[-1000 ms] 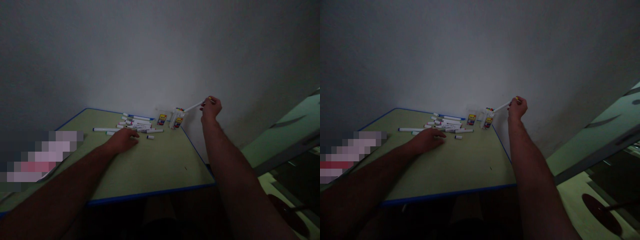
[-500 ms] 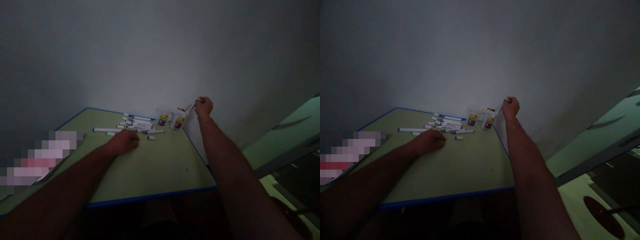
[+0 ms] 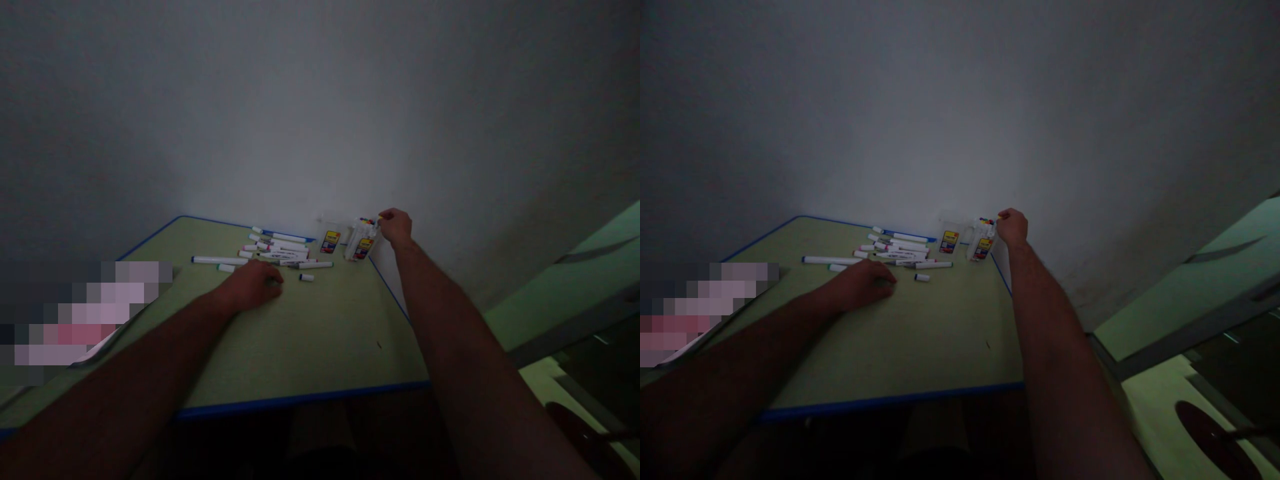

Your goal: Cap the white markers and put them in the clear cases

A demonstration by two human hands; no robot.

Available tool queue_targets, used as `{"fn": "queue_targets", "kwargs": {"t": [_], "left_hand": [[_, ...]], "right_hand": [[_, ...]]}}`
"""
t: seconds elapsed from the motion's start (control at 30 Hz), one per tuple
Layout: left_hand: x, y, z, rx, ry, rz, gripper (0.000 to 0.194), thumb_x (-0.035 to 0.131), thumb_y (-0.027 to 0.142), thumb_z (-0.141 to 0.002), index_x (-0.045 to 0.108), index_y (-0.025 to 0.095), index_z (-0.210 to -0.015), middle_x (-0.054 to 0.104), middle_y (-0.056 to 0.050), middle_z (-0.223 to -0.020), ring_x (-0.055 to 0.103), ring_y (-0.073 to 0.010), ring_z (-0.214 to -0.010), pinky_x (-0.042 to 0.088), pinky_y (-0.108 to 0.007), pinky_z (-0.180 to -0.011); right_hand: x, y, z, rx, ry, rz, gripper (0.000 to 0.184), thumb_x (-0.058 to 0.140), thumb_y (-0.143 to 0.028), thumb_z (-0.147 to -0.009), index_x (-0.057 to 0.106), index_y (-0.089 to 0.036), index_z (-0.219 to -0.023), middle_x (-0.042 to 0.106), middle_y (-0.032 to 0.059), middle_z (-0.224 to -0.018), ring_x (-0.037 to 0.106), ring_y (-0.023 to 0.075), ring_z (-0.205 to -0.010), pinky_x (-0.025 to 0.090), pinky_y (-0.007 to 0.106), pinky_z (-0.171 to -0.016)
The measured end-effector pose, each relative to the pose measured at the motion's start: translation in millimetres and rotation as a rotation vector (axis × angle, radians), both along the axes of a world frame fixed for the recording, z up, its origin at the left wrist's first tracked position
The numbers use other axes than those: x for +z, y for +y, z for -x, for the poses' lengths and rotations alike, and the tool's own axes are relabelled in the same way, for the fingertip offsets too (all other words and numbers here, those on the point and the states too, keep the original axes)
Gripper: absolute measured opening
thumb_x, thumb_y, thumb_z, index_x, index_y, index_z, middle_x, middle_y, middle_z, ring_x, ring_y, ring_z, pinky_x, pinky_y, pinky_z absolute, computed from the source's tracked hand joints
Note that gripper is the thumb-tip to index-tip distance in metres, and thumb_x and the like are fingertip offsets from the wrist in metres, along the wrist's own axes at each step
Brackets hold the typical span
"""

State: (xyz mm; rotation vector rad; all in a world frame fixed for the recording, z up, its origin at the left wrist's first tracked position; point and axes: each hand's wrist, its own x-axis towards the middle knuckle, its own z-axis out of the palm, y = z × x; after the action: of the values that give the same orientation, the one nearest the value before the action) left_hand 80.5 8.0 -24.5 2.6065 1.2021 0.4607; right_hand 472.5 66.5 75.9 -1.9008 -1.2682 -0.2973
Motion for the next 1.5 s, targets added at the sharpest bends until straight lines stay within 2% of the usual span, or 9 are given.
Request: {"fn": "queue_targets", "kwargs": {"t": [0.37,0.6,0.77,0.93,1.1,1.27,1.5], "left_hand": [[-1.3,2.1,-0.1,-0.017,0.005,-0.016,0.035,0.059,0.035,-0.083,0.079,0.017,-0.106,0.077,-0.011,-0.115,0.069,-0.0266,-0.108,0.049,-0.037,-0.098],[-3.9,3.8,0.2,-0.035,-0.025,-0.015,0.034,0.06,0.035,-0.083,0.079,0.017,-0.105,0.077,-0.011,-0.114,0.069,-0.0263,-0.107,0.049,-0.037,-0.098],[-2.9,2.6,0.4,-0.037,-0.019,-0.029,0.032,0.059,0.035,-0.084,0.079,0.019,-0.103,0.077,-0.01,-0.112,0.07,-0.0261,-0.106,0.049,-0.037,-0.096],[-2.5,2.7,1.0,-0.035,-0.009,-0.023,0.034,0.058,0.036,-0.084,0.079,0.019,-0.105,0.077,-0.01,-0.114,0.069,-0.0266,-0.108,0.049,-0.038,-0.098],[-1.6,2.1,0.7,-0.028,0.007,-0.022,0.035,0.058,0.036,-0.084,0.079,0.018,-0.105,0.076,-0.01,-0.114,0.069,-0.0263,-0.108,0.048,-0.037,-0.099],[-1.7,2.3,0.5,-0.06,0.0,-0.03,0.035,0.057,0.036,-0.085,0.079,0.016,-0.105,0.077,-0.011,-0.112,0.069,-0.0259,-0.107,0.049,-0.036,-0.098],[-4.9,5.0,1.1,-0.044,-0.005,-0.038,0.035,0.057,0.037,-0.085,0.079,0.018,-0.104,0.077,-0.01,-0.112,0.069,-0.0256,-0.105,0.049,-0.036,-0.097]], "right_hand": [[-8.6,6.1,-6.6,0.003,0.067,0.043,0.029,0.075,-0.014,-0.07,0.081,-0.015,-0.098,0.079,0.0097,-0.1,0.072,0.0222,-0.093,0.053,0.032,-0.089],[-6.6,2.5,-5.0,-0.016,0.111,0.034,0.025,0.078,-0.018,-0.067,0.082,-0.015,-0.092,0.079,0.0092,-0.092,0.073,0.0224,-0.087,0.055,0.031,-0.08],[-4.1,5.5,-8.3,-0.03,0.115,0.104,0.024,0.077,-0.02,-0.068,0.08,-0.015,-0.09,0.078,0.0094,-0.088,0.072,0.023,-0.083,0.056,0.032,-0.075],[2.5,2.6,-3.9,-0.04,0.013,0.161,0.02,0.075,-0.017,-0.068,0.079,-0.014,-0.087,0.077,0.0111,-0.086,0.072,0.0238,-0.083,0.056,0.034,-0.078],[5.5,-0.7,0.5,-0.044,-0.096,0.134,0.021,0.074,-0.015,-0.068,0.08,-0.016,-0.088,0.078,0.0113,-0.092,0.072,0.024,-0.088,0.055,0.034,-0.083],[9.3,-1.8,3.1,-0.053,-0.14,0.228,0.017,0.073,-0.018,-0.073,0.081,-0.016,-0.088,0.078,0.0118,-0.094,0.072,0.0244,-0.089,0.055,0.034,-0.083],[17.0,-3.2,8.0,-0.035,-0.261,0.279,0.017,0.07,-0.013,-0.074,0.081,-0.015,-0.086,0.078,0.0133,-0.094,0.073,0.0251,-0.088,0.056,0.034,-0.082]]}}
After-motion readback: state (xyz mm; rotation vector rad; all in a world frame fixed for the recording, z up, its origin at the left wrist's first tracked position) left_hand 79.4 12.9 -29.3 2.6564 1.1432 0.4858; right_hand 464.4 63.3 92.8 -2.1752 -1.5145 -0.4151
